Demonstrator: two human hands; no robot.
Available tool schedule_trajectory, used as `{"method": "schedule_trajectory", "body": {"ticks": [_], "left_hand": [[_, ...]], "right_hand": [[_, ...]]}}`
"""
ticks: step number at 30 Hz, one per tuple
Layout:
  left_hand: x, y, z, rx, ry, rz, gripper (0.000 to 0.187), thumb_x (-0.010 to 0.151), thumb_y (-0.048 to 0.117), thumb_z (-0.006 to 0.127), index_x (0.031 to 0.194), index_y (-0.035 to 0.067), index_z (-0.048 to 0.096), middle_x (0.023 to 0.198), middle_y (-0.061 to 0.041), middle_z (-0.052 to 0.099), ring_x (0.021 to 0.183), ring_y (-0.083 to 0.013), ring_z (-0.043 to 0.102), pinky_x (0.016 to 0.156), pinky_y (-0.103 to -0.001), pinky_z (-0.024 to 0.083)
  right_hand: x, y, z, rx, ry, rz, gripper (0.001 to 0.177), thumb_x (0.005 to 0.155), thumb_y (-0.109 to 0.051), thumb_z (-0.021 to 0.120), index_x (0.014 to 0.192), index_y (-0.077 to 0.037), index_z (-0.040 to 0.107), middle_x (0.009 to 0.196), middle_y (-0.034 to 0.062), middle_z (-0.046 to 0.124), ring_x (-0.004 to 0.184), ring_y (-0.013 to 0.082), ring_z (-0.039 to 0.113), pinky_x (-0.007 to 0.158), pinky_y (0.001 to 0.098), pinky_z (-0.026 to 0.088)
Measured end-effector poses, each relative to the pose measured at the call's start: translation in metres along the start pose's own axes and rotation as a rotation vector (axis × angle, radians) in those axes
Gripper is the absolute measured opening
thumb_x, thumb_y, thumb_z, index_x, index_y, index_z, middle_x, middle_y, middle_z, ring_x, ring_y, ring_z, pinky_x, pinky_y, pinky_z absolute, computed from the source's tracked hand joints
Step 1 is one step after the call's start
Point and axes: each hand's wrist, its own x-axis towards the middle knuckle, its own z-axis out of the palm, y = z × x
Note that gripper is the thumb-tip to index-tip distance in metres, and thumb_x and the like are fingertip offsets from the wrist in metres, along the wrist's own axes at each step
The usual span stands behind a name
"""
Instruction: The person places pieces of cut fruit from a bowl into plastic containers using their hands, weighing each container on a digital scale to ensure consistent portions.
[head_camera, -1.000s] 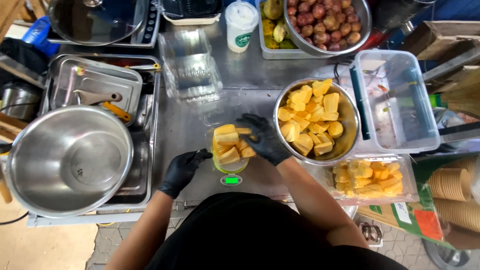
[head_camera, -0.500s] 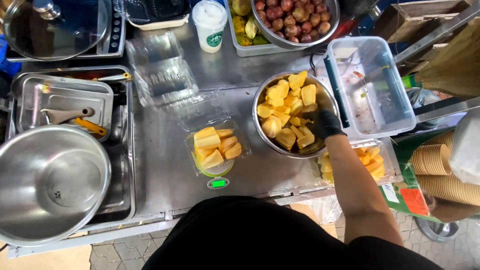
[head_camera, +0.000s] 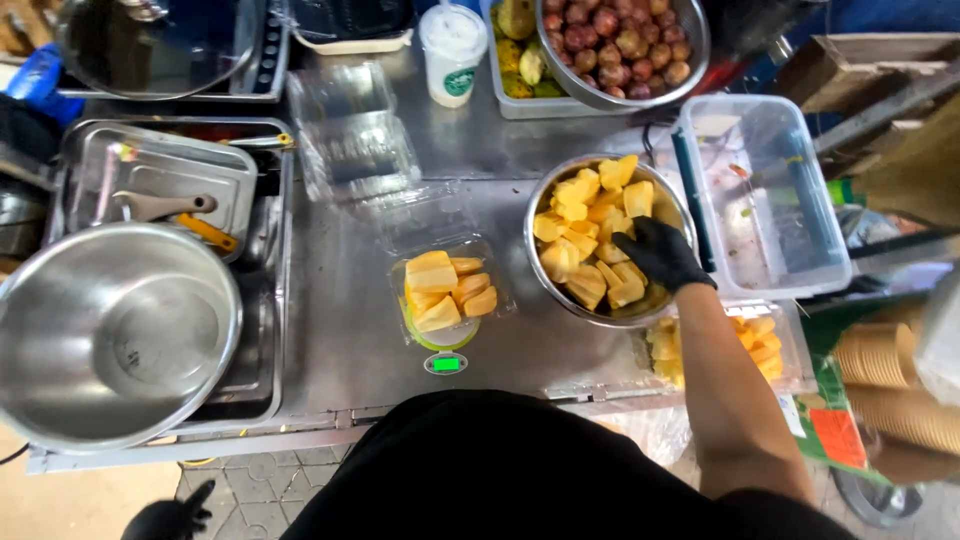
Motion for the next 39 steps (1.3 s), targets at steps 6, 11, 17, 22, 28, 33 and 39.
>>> {"method": "schedule_trajectory", "body": {"ticks": [6,11,17,22,28,33,39], "left_hand": [[0.023,0.01,-0.021,0.309,0.091,0.029,0.069,0.092,0.069,0.056,0.098,0.007,0.083,0.077,-0.012,0.084,0.078,-0.0282,0.079,0.083,-0.039,0.057],[0.024,-0.004,-0.017,-0.137,-0.011,-0.005,0.064,0.084,0.061,0.059,0.095,0.004,0.088,0.093,-0.009,0.086,0.089,-0.032,0.078,0.088,-0.048,0.063],[0.002,-0.033,0.007,0.075,0.076,-0.036,0.078,0.089,0.074,0.052,0.093,0.006,0.089,0.093,-0.013,0.082,0.092,-0.0298,0.075,0.094,-0.041,0.057],[0.003,-0.024,0.051,0.068,-0.087,0.022,0.064,0.084,0.066,0.056,0.098,0.011,0.085,0.097,-0.011,0.082,0.091,-0.0277,0.078,0.092,-0.042,0.061],[-0.096,0.151,0.025,0.102,0.129,0.491,0.058,0.086,0.061,0.068,0.115,0.011,0.076,0.108,-0.016,0.076,0.102,-0.0315,0.071,0.09,-0.043,0.055],[-0.307,0.335,-0.051,-0.348,0.586,0.944,0.049,0.08,0.039,0.079,0.119,0.011,0.073,0.099,-0.012,0.077,0.09,-0.026,0.074,0.081,-0.039,0.058],[-0.298,0.39,-0.032,-0.255,0.601,1.354,0.022,0.096,0.023,0.067,0.11,0.008,0.076,0.1,-0.018,0.073,0.093,-0.0382,0.068,0.081,-0.043,0.053]], "right_hand": [[-0.005,-0.166,0.022,0.865,-0.354,-0.007,0.05,0.094,-0.022,0.073,0.142,-0.013,0.06,0.098,0.0012,0.065,0.086,0.0138,0.059,0.076,0.0297,0.051],[-0.013,-0.306,0.061,0.751,-0.288,-0.295,0.035,0.087,-0.029,0.078,0.118,-0.014,0.071,0.103,0.0036,0.075,0.088,0.0174,0.072,0.082,0.0312,0.057],[0.002,-0.326,0.098,0.382,0.033,-0.54,0.035,0.077,-0.034,0.088,0.104,-0.016,0.077,0.087,0.0096,0.073,0.083,0.0303,0.065,0.076,0.044,0.052],[0.01,-0.335,0.094,0.56,-0.066,-0.319,0.038,0.075,-0.036,0.088,0.105,-0.016,0.077,0.091,0.0067,0.076,0.086,0.0235,0.07,0.082,0.0356,0.056],[0.014,-0.328,0.095,1.041,-0.252,-0.009,0.035,0.084,-0.033,0.082,0.11,-0.01,0.076,0.102,-0.0001,0.078,0.096,0.0112,0.071,0.09,0.0278,0.056],[-0.006,-0.338,0.084,1.331,-0.399,0.013,0.032,0.09,-0.026,0.08,0.114,-0.006,0.075,0.107,0.0009,0.076,0.099,0.0101,0.067,0.091,0.0269,0.053],[-0.017,-0.341,0.071,1.466,-0.266,0.001,0.034,0.091,-0.016,0.079,0.122,-0.004,0.071,0.109,-0.0014,0.074,0.103,0.0092,0.066,0.093,0.0264,0.052]]}}
